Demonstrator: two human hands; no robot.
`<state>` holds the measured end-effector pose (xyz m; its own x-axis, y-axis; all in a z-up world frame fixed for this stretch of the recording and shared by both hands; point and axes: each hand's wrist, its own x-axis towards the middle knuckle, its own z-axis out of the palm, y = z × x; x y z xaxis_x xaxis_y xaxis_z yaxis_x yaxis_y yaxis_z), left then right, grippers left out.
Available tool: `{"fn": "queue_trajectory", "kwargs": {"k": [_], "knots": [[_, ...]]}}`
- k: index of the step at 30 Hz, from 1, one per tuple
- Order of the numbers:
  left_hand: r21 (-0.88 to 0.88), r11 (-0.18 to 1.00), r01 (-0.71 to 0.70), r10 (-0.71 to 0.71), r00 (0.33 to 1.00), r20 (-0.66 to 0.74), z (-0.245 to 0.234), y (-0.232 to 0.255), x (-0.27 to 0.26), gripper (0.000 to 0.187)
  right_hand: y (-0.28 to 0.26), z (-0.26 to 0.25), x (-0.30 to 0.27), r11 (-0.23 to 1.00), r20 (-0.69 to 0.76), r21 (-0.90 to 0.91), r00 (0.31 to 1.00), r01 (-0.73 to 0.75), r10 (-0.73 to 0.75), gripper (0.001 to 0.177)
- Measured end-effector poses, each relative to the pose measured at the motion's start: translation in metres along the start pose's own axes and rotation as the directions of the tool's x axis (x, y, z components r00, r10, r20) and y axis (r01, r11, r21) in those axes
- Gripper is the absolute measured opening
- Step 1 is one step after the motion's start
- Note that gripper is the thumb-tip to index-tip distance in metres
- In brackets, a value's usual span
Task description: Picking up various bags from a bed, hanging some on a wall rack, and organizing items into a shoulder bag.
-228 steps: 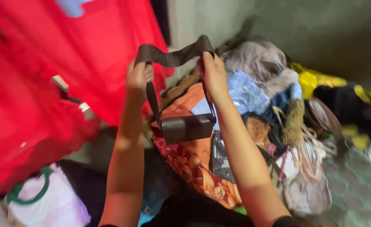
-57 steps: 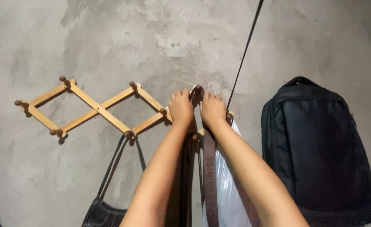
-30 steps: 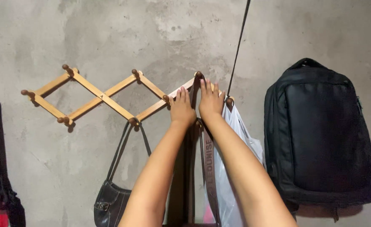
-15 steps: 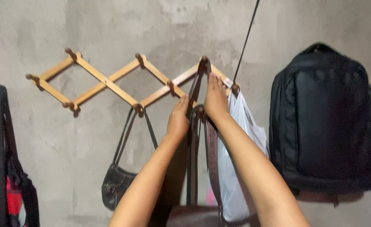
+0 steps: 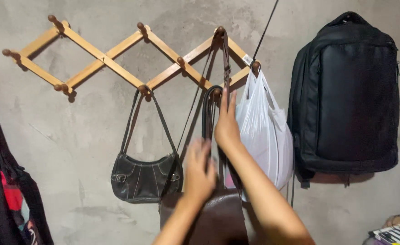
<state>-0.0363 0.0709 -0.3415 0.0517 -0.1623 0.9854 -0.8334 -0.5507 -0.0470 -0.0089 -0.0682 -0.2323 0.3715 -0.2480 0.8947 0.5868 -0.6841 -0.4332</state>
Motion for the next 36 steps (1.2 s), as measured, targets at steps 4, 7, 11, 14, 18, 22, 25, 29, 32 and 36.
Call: {"fn": "queue_trajectory", "kwargs": {"k": [4, 7, 11, 14, 18, 22, 25, 29, 32, 36], "knots": [[0.022, 0.983, 0.181, -0.181, 0.952, 0.245, 0.007, 0.016, -0.054, 0.053, 0.016, 0.024, -0.024, 0.999, -0.015, 0.032, 1.000, -0.021, 0.021, 0.097], [0.128, 0.992, -0.001, -0.052, 0.912, 0.406, 0.018, 0.006, -0.074, 0.049, 0.005, 0.012, -0.035, 0.992, -0.062, -0.123, 0.998, -0.024, 0.016, 0.089], [0.130, 0.991, -0.044, -0.008, 0.928, 0.371, 0.023, -0.006, -0.083, 0.044, 0.000, -0.008, -0.056, 0.929, 0.089, -0.363, 0.989, -0.078, 0.118, 0.084], [0.184, 0.981, -0.056, -0.011, 0.939, 0.344, 0.021, -0.003, -0.081, 0.041, 0.009, -0.021, -0.067, 0.872, 0.105, -0.489, 0.991, -0.023, 0.085, 0.082], [0.291, 0.954, -0.075, -0.019, 0.951, 0.308, 0.035, -0.006, -0.085, 0.035, 0.052, -0.018, -0.073, 0.743, 0.047, -0.649, 0.984, 0.160, -0.171, 0.081], [0.409, 0.913, -0.007, -0.143, 0.932, 0.334, 0.044, -0.021, -0.082, 0.038, 0.041, -0.064, -0.067, 0.450, 0.414, -0.848, 0.881, 0.281, 0.231, 0.078], [0.453, 0.891, -0.016, -0.133, 0.946, 0.296, 0.048, -0.013, -0.084, 0.032, 0.059, -0.098, -0.074, 0.446, 0.407, -0.830, 0.910, 0.334, 0.078, 0.077], [0.349, 0.935, -0.058, -0.053, 0.953, 0.299, 0.076, 0.018, -0.090, 0.036, 0.081, -0.102, -0.092, 0.457, 0.455, -0.763, 0.882, 0.456, -0.121, 0.061], [0.457, 0.889, -0.042, -0.166, 0.898, 0.407, 0.110, 0.033, -0.088, 0.036, 0.087, -0.078, -0.106, 0.530, 0.415, -0.674, 0.857, 0.515, -0.305, 0.050], [0.511, 0.859, -0.032, -0.114, 0.961, 0.253, 0.165, -0.023, -0.117, 0.056, 0.066, -0.049, -0.130, 0.663, 0.540, -0.447, 0.772, 0.600, -0.335, 0.026]]}}
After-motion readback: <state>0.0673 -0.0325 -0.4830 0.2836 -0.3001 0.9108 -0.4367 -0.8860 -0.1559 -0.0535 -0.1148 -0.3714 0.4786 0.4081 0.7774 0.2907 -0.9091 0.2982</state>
